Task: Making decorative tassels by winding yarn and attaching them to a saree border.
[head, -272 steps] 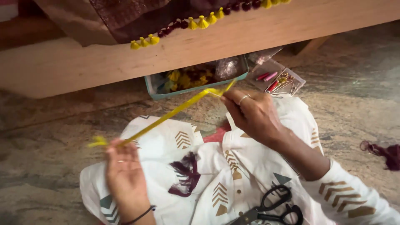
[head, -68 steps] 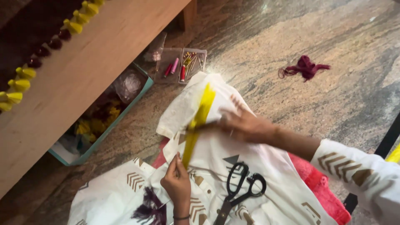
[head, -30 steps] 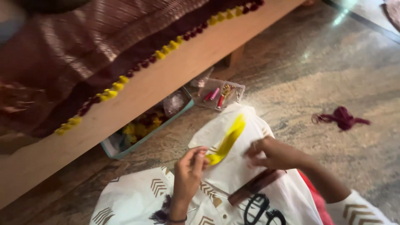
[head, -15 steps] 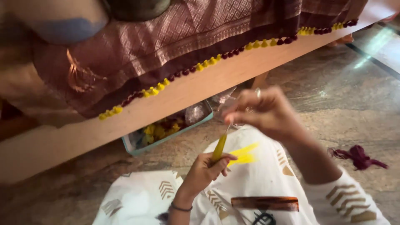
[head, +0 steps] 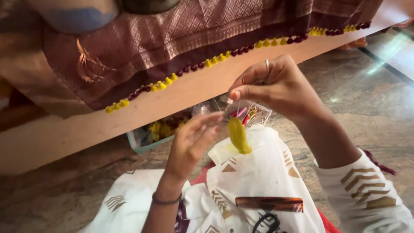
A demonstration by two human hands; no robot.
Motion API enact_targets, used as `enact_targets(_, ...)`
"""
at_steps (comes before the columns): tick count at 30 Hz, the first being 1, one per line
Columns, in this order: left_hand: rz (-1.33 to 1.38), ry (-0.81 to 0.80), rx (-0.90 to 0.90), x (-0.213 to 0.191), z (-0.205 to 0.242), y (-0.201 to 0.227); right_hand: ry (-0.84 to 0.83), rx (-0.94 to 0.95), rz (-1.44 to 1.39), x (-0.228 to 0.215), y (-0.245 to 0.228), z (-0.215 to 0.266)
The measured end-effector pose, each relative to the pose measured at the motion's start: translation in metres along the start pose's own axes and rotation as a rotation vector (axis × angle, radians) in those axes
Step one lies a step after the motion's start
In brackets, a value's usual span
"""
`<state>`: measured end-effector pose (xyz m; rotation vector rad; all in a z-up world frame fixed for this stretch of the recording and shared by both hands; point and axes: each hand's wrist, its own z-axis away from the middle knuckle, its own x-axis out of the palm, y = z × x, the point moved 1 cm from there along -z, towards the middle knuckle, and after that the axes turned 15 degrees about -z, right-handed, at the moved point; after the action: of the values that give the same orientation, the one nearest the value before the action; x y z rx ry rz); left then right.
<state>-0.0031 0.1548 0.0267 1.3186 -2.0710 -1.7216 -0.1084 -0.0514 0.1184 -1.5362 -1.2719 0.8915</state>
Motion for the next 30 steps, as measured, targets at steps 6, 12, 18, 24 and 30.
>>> enact_targets(6, 0.105, -0.12, 0.154, 0.003, -0.016, 0.036, -0.024, -0.024, -0.042, 0.002, 0.001, -0.001)
enact_targets(12, 0.122, -0.031, 0.039, -0.006, -0.014, 0.031, -0.062, 0.002, -0.151, 0.013, 0.012, 0.002)
enact_targets(18, 0.158, -0.09, -0.047, -0.013, -0.008, 0.027, -0.079, 0.066, -0.117, 0.025, 0.013, -0.004)
enact_targets(24, 0.157, -0.049, -0.004, -0.018, -0.003, 0.014, -0.096, 0.108, -0.107, 0.035, 0.018, -0.012)
enact_targets(30, 0.276, -0.035, -0.002, -0.024, 0.004, -0.011, -0.08, 0.147, -0.132, 0.054, 0.025, -0.035)
